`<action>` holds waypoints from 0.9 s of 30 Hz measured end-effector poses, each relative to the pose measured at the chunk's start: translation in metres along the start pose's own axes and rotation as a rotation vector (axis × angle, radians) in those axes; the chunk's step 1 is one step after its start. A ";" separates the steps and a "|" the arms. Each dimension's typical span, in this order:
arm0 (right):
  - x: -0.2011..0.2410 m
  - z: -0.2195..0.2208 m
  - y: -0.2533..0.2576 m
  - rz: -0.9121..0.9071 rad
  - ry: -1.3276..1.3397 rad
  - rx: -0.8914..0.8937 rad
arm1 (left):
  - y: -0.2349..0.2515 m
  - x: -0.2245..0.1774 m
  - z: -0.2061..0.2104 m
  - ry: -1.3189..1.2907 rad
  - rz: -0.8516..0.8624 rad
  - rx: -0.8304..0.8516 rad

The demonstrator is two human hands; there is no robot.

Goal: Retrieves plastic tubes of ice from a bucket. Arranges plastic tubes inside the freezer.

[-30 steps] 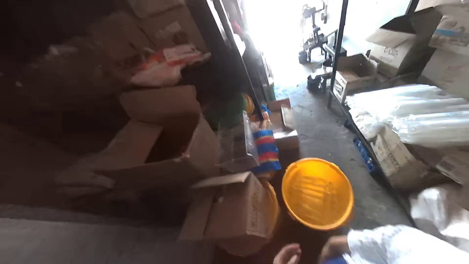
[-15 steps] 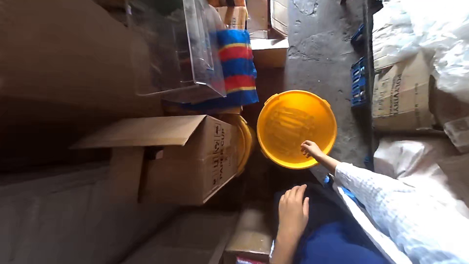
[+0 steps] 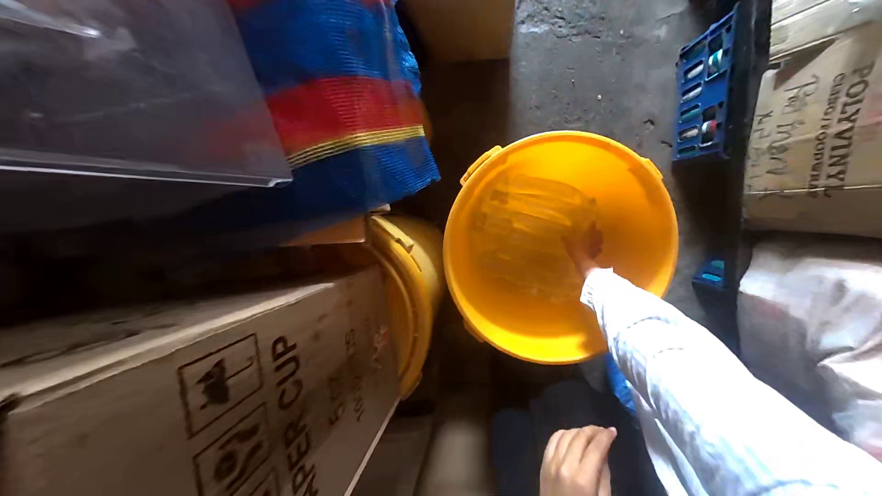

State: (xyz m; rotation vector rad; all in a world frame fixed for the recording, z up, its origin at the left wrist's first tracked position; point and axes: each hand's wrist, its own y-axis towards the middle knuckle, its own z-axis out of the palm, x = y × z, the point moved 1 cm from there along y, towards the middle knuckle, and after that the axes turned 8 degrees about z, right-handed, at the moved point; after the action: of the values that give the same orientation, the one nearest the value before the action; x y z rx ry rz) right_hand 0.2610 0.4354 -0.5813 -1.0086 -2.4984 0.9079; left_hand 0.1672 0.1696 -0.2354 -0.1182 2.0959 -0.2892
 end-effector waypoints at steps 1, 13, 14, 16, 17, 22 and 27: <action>0.001 0.003 0.000 -0.008 -0.027 -0.046 | 0.001 0.001 0.000 -0.003 0.001 0.012; -0.015 -0.057 -0.128 -0.411 0.446 0.348 | 0.007 -0.005 -0.009 -0.524 -0.390 -0.325; -0.035 -0.069 -0.154 -0.618 0.517 0.348 | 0.008 -0.005 -0.007 -0.667 -0.501 -0.404; -0.068 -0.098 -0.211 -0.967 0.685 0.312 | 0.015 -0.009 -0.010 -0.966 -0.771 -0.479; -0.080 -0.115 -0.241 -1.110 0.739 0.294 | 0.021 -0.013 -0.014 -1.128 -0.871 -0.489; -0.108 -0.207 -0.353 -1.560 0.540 0.479 | 0.028 -0.032 -0.046 -1.943 -0.749 -0.516; -0.081 -0.224 -0.273 -1.624 0.223 0.407 | 0.021 -0.033 -0.059 -1.648 -0.989 -0.676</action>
State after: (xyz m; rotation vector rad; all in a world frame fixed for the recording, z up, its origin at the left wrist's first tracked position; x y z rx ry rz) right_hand 0.2851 0.3265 -0.2366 0.9475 -1.8531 0.5492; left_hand 0.1349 0.2058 -0.1842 -1.2980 0.2773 0.0272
